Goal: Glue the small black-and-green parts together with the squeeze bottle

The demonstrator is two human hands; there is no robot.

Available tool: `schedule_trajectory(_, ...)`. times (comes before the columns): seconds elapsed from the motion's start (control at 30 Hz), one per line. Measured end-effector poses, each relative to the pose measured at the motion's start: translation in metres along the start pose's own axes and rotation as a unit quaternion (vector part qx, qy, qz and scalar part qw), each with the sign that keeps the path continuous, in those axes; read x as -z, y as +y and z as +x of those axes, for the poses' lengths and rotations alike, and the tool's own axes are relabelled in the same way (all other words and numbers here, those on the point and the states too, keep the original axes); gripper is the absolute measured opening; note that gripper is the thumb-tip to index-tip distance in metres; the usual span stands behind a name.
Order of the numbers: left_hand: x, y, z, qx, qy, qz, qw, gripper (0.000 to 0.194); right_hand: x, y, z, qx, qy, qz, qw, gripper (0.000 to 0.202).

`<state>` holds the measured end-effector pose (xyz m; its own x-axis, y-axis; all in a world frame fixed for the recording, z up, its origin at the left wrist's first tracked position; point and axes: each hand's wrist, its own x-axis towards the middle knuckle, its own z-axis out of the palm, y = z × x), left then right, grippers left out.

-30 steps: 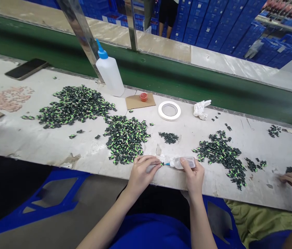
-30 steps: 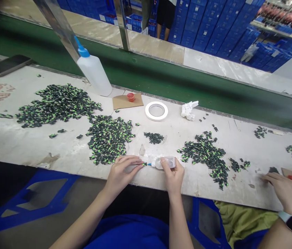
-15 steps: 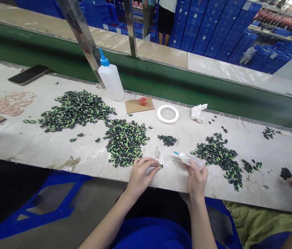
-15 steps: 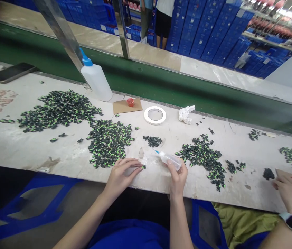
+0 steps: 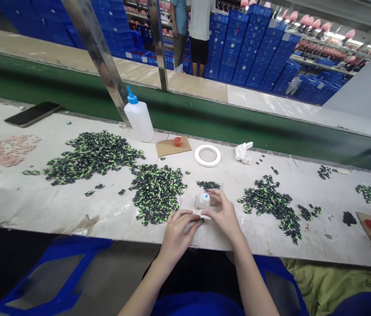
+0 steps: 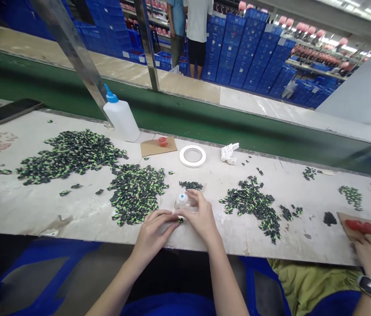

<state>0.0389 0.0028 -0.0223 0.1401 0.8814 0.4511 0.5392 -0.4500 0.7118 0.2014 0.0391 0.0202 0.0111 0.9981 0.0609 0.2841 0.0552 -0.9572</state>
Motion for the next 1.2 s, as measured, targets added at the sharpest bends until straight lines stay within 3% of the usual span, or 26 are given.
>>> schedule_trajectory(0.13, 0.0, -0.001, 0.0, 0.008, -0.007, -0.008, 1.0, 0.006, 0.036, 0.002, 0.016, 0.068, 0.053, -0.131, 0.988, 0.025)
schedule_trajectory(0.23, -0.002, -0.001, 0.0, 0.0, 0.008, -0.026, 1.0, 0.006, 0.05, 0.008, 0.037, 0.135, 0.021, -0.24, 0.961, 0.021)
schedule_trajectory(0.37, -0.005, -0.002, 0.0, -0.019, 0.036, -0.03, 0.999, 0.009, 0.048, 0.017, 0.054, 0.156, -0.061, -0.305, 0.938, 0.025)
schedule_trajectory(0.67, -0.006, 0.001, -0.002, -0.029, 0.022, 0.021, 0.999, 0.016, 0.047, 0.019, 0.036, 0.136, 0.01, -0.334, 0.933, 0.021)
schedule_trajectory(0.8, -0.006, 0.0, -0.004, -0.029, 0.015, 0.019, 0.999, 0.014, 0.049, 0.003, 0.008, 0.117, 0.069, -0.23, 0.964, 0.017)
schedule_trajectory(0.93, -0.001, 0.011, -0.002, 0.019, 0.028, -0.028, 0.999, 0.016, 0.04, -0.012, -0.028, 0.013, 0.115, -0.043, 0.992, 0.013)
schedule_trajectory(1.07, 0.005, 0.031, 0.005, 0.071, 0.031, -0.092, 0.993, 0.014, 0.019, -0.02, -0.055, -0.077, 0.124, 0.116, 0.982, 0.025)
schedule_trajectory(1.2, 0.005, 0.045, 0.009, 0.073, 0.046, -0.107, 0.991, 0.014, 0.002, -0.025, -0.068, -0.09, 0.138, 0.136, 0.977, 0.026)
